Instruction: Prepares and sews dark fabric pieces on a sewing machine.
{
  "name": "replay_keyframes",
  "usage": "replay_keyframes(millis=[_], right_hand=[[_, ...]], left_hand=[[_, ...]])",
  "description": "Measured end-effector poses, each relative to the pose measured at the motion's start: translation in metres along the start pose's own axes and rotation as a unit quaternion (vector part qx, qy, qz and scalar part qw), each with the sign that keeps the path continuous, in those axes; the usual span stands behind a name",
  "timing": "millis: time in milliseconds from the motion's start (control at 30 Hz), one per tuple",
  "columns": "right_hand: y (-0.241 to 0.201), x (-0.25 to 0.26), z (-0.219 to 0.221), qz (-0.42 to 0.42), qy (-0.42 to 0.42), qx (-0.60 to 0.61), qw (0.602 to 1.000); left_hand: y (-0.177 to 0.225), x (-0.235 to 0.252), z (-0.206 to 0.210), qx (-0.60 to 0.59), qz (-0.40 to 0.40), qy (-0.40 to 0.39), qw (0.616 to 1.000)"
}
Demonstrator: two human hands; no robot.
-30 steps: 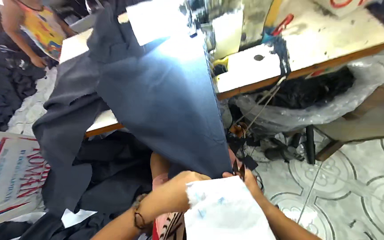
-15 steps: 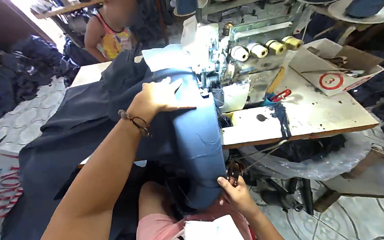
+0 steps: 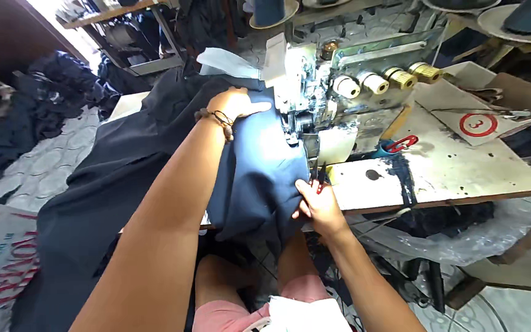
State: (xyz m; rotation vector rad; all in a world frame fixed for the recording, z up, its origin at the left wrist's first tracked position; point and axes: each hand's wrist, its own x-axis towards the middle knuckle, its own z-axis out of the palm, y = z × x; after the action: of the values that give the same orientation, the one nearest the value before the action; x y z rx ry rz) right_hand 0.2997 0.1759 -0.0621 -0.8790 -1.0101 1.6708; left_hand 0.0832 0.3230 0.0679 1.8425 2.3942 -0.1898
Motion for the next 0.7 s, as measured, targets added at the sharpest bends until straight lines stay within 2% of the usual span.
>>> replay_keyframes(millis=[100,167,267,333,400,500,567,633,700], right_hand=[[0.004,0.011,0.01,-0.024,0.019,-0.001,1.0],[0.005,0.009,0.015,-0.038,0.029,0.016,0.999],[0.017,-0.016,0.009,-0.053,0.01,0.038,0.998],[0.043,-0.052,0.002,-0.046,-0.002,0.022,0.999],[0.077,-0.093,-0.005,-0.015,-0.001,-0.005,1.0],[0.122,-0.15,-0.013,0.069,0.007,0.0,0.998],[0.136,-0.178,-0.021,0.108,0.017,-0.003,0.994],[0.135,-0.194,-0.03,0.11,0.023,-0.012,0.994],[0.125,-0.204,-0.039,0.101,0.014,-0.016,0.995]], left_hand=[[0.001,-0.007,0.017,-0.121,0.017,0.15,0.981],[0.005,-0.031,0.023,-0.15,0.115,0.251,0.949],[0.022,-0.108,0.043,-0.156,0.246,0.302,0.908],[0.026,-0.181,0.076,-0.167,0.263,0.232,0.922],[0.026,-0.223,0.124,-0.185,0.239,0.184,0.935],[0.013,-0.258,0.195,-0.287,0.132,0.067,0.947],[0.001,-0.281,0.238,-0.35,0.059,-0.032,0.934],[-0.01,-0.307,0.256,-0.373,0.012,-0.099,0.922],[-0.027,-0.328,0.245,-0.393,-0.009,-0.089,0.915]])
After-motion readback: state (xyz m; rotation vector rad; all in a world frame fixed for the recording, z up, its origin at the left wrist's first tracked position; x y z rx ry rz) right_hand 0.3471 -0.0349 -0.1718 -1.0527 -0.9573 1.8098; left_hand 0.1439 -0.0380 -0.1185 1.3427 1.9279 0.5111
